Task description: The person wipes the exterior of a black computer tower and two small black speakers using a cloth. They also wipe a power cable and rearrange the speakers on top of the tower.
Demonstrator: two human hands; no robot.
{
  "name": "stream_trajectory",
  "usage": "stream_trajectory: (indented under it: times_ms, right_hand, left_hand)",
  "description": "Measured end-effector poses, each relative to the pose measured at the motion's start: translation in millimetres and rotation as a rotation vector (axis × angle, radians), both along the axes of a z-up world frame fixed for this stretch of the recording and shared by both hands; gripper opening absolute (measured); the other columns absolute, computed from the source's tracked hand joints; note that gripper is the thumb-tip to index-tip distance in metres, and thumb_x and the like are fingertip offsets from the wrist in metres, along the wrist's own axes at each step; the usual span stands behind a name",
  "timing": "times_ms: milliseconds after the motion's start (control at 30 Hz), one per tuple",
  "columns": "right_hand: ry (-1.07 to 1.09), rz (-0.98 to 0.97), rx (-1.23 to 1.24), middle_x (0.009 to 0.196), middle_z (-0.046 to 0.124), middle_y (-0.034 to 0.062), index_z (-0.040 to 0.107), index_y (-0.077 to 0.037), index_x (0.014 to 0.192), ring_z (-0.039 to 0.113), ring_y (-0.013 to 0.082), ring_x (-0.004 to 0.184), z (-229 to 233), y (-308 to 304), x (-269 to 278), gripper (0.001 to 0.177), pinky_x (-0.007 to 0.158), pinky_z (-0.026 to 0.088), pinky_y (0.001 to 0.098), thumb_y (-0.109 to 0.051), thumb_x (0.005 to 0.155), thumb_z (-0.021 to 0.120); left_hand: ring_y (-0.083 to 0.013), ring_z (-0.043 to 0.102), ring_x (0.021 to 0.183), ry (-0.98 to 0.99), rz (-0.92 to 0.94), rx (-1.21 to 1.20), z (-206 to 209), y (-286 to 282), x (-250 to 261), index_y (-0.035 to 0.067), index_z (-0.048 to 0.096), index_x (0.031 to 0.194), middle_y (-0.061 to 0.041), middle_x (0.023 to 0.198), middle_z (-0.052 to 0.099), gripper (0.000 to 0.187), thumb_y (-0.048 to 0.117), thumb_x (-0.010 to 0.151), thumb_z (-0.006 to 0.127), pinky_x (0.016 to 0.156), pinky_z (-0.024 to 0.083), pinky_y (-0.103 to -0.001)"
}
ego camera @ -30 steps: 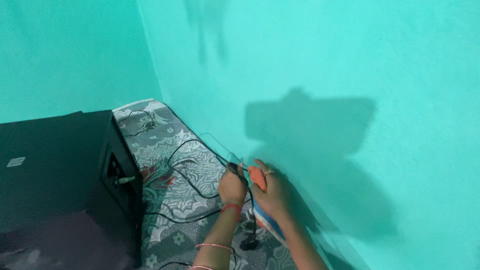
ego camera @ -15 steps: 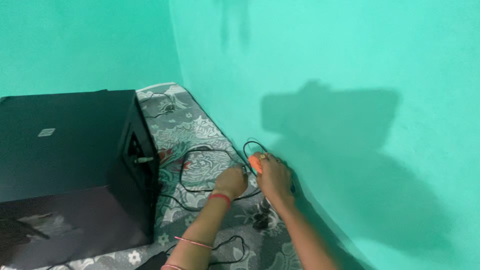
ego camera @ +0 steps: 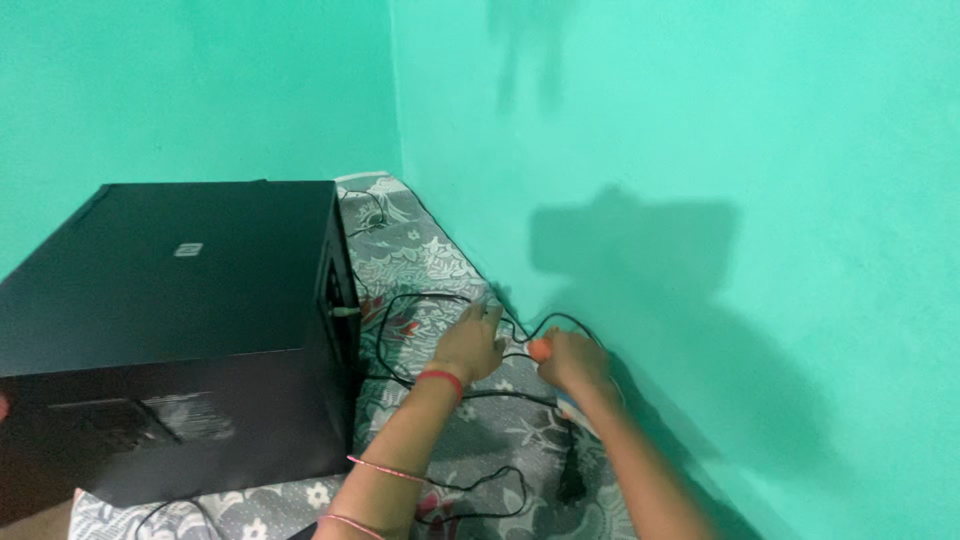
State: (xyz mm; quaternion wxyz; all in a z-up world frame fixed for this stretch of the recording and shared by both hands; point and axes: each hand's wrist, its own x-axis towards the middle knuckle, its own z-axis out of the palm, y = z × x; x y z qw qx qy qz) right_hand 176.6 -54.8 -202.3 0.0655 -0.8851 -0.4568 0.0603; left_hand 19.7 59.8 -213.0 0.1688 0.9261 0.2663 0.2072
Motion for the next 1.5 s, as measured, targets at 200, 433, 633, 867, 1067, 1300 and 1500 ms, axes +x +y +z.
stream_trajectory:
  times_ms: [200,433,633,867,1067,1300,1500]
  right_hand:
    - [0.105,0.031,0.466,0.118,0.072,0.0102,0.068,-0.017,0.125,0.070,0.0341,0.108,53,8,-37,0.057,0.092,0.055,0.0440,-0.030,0.072,0.083]
    - [0.629,0.314,0.912,0.104,0.070,0.0047,0.070,-0.009,0.119,0.070,0.0193,0.089,83,31,-154,0.044,0.079,0.057,0.0335,-0.019,0.076,0.074]
    - [0.832,0.297,1.177,0.101,0.065,0.0035,0.069,-0.005,0.118,0.061,0.0138,0.085,104,46,-263,0.038,0.076,0.052,0.0306,-0.015,0.081,0.071]
    - [0.673,0.174,1.154,0.113,0.058,0.0060,0.067,-0.009,0.122,0.061,0.0170,0.098,117,32,-294,0.046,0.084,0.051,0.0299,-0.008,0.077,0.061]
    - [0.844,0.203,1.163,0.132,0.056,0.0037,0.054,-0.011,0.139,0.058,0.0189,0.113,65,37,-293,0.069,0.083,0.051,0.0341,-0.007,0.071,0.059]
    - [0.595,0.091,1.017,0.129,0.061,0.0112,0.054,-0.008,0.140,0.060,0.0249,0.116,48,53,-280,0.078,0.098,0.047,0.0358,-0.002,0.063,0.069]
    - [0.776,0.197,0.990,0.111,0.055,0.0119,0.058,-0.002,0.132,0.058,0.0220,0.080,53,78,-247,0.075,0.065,0.050,0.0346,0.010,0.058,0.059]
  left_hand:
    - [-0.0428,0.037,0.144,-0.124,0.067,0.245,81,19,-52,0.006,0.041,0.150,-0.028,0.153,0.040,0.071,0.030,0.089,0.068,0.115,0.038,-0.049]
    - [-0.0400,0.029,0.149,-0.083,0.202,0.387,164,38,-166,0.009,0.040,0.152,-0.024,0.157,0.036,0.071,0.037,0.092,0.066,0.115,0.032,-0.060]
    - [-0.0361,0.020,0.151,0.007,0.341,0.382,182,45,-262,0.014,0.034,0.155,-0.022,0.161,0.028,0.073,0.051,0.096,0.057,0.113,0.027,-0.065]
    - [-0.0321,0.017,0.154,0.024,0.481,0.279,173,53,-345,0.017,0.032,0.156,-0.018,0.163,0.027,0.073,0.057,0.098,0.049,0.116,0.017,-0.069]
    - [-0.0421,0.028,0.149,-0.405,0.693,0.124,131,62,-396,0.009,0.036,0.157,-0.025,0.158,0.036,0.077,0.062,0.102,0.045,0.120,0.012,-0.067]
    - [-0.0327,0.056,0.130,-1.015,0.779,-0.327,85,52,-416,-0.003,0.051,0.144,-0.026,0.138,0.059,0.085,0.066,0.095,0.059,0.110,0.040,-0.041]
    - [-0.0203,0.071,0.089,-1.126,0.813,-0.576,96,40,-393,0.000,0.057,0.141,-0.016,0.106,0.073,0.069,0.044,0.089,0.065,0.083,0.057,-0.034]
